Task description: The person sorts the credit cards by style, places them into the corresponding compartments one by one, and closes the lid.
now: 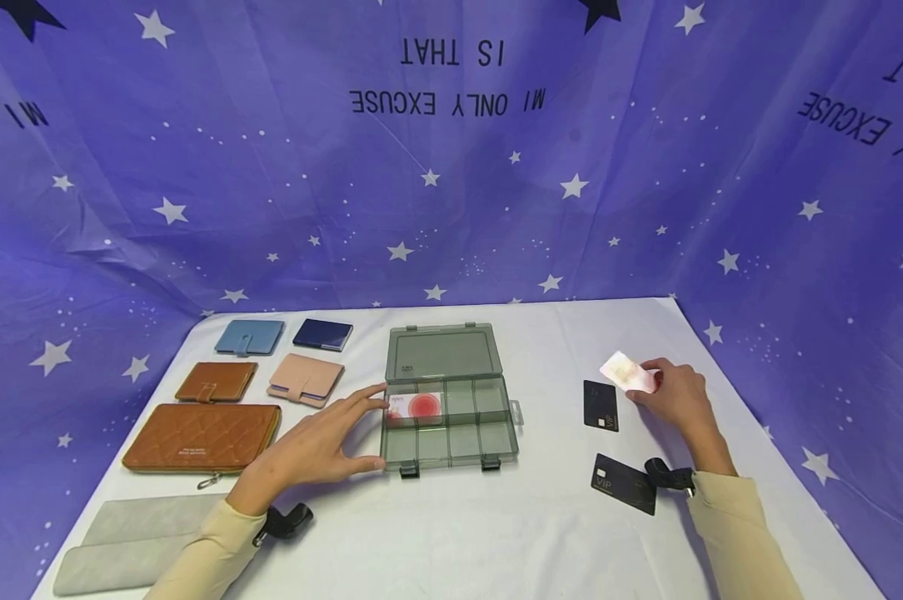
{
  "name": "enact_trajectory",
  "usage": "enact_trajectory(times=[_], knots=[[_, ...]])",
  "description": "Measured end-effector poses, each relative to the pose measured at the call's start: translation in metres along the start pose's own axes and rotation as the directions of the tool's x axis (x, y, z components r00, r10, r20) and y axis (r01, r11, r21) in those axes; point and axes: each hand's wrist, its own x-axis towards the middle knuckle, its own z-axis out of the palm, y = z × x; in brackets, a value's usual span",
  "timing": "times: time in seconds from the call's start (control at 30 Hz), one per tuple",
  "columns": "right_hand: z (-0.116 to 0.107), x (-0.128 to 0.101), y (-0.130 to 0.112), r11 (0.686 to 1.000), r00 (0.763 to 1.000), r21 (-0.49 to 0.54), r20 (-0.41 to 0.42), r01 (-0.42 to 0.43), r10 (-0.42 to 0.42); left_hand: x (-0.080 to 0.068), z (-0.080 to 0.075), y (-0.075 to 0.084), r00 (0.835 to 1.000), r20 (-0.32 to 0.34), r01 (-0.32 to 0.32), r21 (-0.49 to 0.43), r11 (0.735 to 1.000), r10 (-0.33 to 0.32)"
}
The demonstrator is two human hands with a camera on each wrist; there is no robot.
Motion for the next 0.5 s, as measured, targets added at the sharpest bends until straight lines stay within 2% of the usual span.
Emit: enact_trajectory(times=[0.13,0.27,0.37,0.5], knots=[[-0.002,-0.005,0.000,0.999,0.998,0.033,-0.070,0.004,-0.001,0.001,0.000,0.000,1.000,-0.006,-0.007,0.006,1.000,0.007],[-0.008,-0.007,-0.009,0.996,0.976,0.063,-0.209,0.070,-0.055,0.001,-0.001,0.001,1.000,0.001,-0.001,0.000,1.000,0.001],[-0.015,-0.007,-0.031,0.990,0.958,0.102,-0.278,0.101,-0.069,0.000,-0.002,0.002,1.000,0.004,0.005,-0.004,1.000,-0.005],[-0.022,-0.006,-0.071,0.974,0.952,0.180,-0.293,0.141,-0.084,0.000,-0.001,0.002,1.000,-0.002,0.002,-0.005,1.000,-0.002]])
